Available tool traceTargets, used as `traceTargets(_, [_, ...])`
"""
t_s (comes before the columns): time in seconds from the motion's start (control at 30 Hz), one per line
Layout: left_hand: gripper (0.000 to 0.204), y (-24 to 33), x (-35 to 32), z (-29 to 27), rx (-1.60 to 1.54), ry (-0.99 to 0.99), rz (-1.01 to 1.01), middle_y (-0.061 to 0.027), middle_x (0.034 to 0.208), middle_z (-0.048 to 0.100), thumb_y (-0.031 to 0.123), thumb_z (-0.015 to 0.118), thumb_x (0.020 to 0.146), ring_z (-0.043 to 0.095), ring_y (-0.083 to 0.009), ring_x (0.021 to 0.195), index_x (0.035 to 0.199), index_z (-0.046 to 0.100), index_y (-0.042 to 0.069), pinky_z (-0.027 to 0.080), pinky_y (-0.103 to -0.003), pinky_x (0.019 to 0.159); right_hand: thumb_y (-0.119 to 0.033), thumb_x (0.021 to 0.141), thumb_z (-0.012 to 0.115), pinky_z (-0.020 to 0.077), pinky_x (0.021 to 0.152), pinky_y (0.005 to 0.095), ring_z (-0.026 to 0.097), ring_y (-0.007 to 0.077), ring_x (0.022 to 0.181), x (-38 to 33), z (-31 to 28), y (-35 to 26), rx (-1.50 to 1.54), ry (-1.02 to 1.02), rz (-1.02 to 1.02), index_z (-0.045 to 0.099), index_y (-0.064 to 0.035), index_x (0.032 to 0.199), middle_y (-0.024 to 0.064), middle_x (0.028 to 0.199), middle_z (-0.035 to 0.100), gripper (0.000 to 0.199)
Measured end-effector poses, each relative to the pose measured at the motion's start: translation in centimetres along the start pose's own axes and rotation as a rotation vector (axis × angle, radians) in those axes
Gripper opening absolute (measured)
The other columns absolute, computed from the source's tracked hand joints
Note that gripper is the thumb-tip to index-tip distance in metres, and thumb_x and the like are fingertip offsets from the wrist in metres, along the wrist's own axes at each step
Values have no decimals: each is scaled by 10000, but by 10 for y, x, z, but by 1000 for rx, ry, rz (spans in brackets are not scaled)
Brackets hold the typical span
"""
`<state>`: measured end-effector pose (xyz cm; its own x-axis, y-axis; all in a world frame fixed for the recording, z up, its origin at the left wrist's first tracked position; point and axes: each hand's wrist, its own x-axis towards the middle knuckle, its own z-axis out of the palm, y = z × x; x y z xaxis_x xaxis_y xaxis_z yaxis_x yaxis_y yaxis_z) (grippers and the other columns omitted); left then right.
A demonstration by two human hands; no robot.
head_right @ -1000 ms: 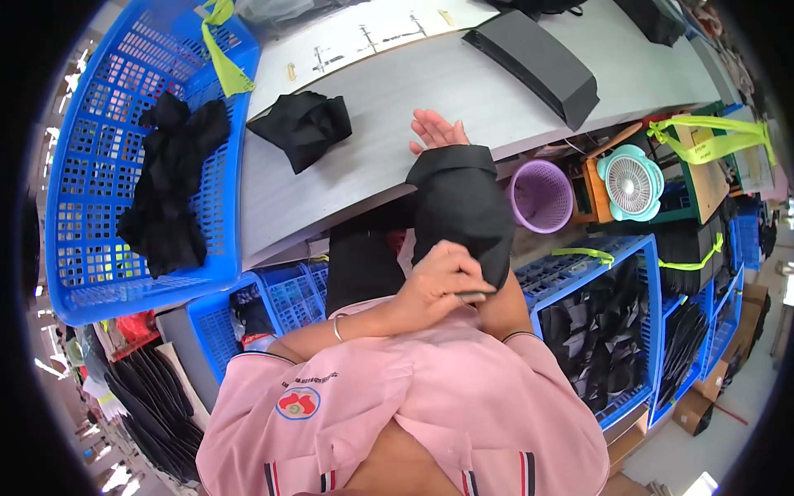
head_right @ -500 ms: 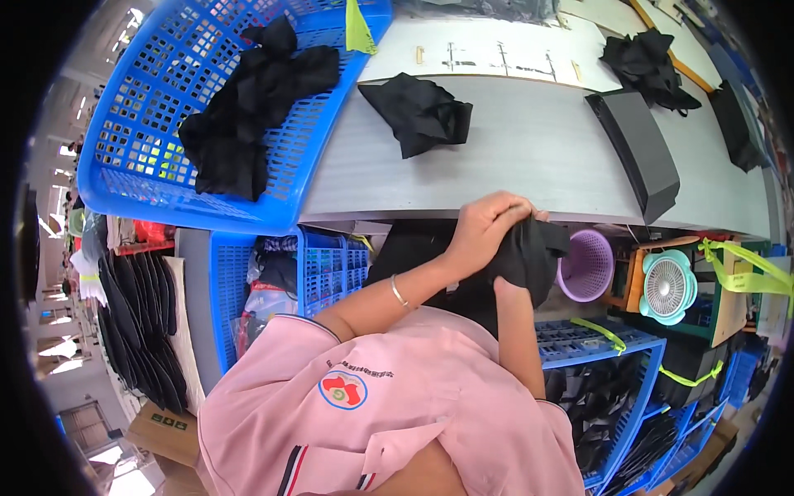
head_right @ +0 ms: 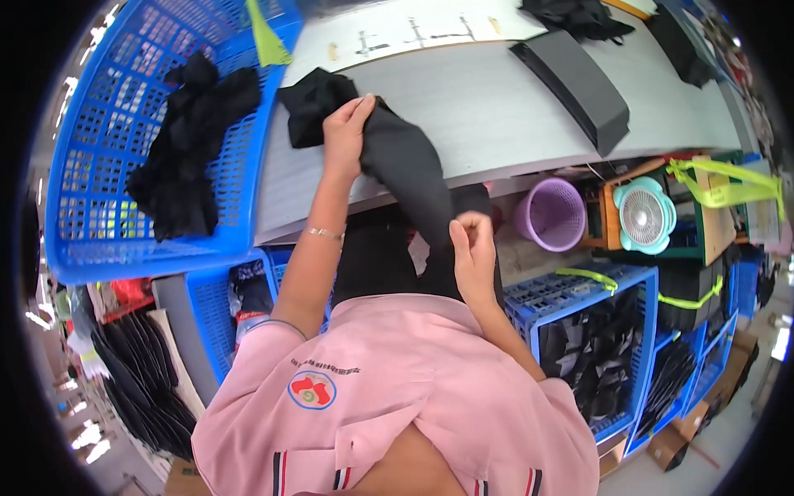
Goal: Inspecting and sorting black foam and fabric components at a manufacturing workstation.
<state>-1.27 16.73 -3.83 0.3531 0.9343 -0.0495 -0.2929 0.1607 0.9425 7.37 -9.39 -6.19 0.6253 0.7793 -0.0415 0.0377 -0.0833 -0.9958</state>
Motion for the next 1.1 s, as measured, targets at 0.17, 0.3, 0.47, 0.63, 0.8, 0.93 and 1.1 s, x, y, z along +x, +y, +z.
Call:
traceTargets(0.17, [207,22,-58,33,153,-189,-69,-24,834,710,162,696,917,567,-52,726,915,744,-39,457,-221,639,-191,890,707,367,1069,406,527,330,1209,43,19,-62,-498,261,-528,485,8,1323,249,1287,538,525])
traceTargets(0.3, [203,34,-73,48,333,-413,56,-42,831,718,159,693,907,602,-66,745,913,756,-34,477,-221,664,-231,937,670,417,1012,358,646,245,990,65,0,-59,-200,-22,-88,654,-7,1120,143,1077,692,290])
traceTargets(0.47, [294,34,-82,23,-248,-505,-551,-77,999,716,179,507,1009,674,-137,870,1120,677,-34,562,-285,802,-189,943,677,510,674,221,623,64,723,53,-13,-67,828,-176,409,687,-72,903,12,839,689,124])
traceTargets(0.63, [334,16,-154,45,-273,-632,-795,-84,1127,683,193,568,986,633,-183,1094,1234,625,-23,522,-330,949,-235,941,685,452,548,206,566,36,618,78,-14,-40,473,-297,308,694,-81,892,-40,745,640,162])
traceTargets(0.8, [494,-62,-156,-16,104,-1261,-146,-117,1286,608,136,659,924,596,-200,1152,1370,511,-15,479,-337,999,-143,966,614,497,811,255,606,98,816,57,80,26,829,50,134,654,-7,1092,-7,961,674,189])
traceTargets(0.93, [651,8,-162,99,72,-1314,-182,-113,1464,466,173,633,937,523,-222,1269,1498,343,14,411,-348,1052,-128,966,603,495,822,261,607,103,847,42,71,55,669,-15,129,635,-6,1121,8,1002,666,199])
traceTargets(1.1, [658,10,-113,134,-299,-207,-514,-77,1541,392,337,572,999,419,-206,1376,1525,320,32,292,-373,1138,-102,965,584,492,842,272,609,109,899,11,39,48,446,-171,197,603,-3,1169,34,1070,652,227])
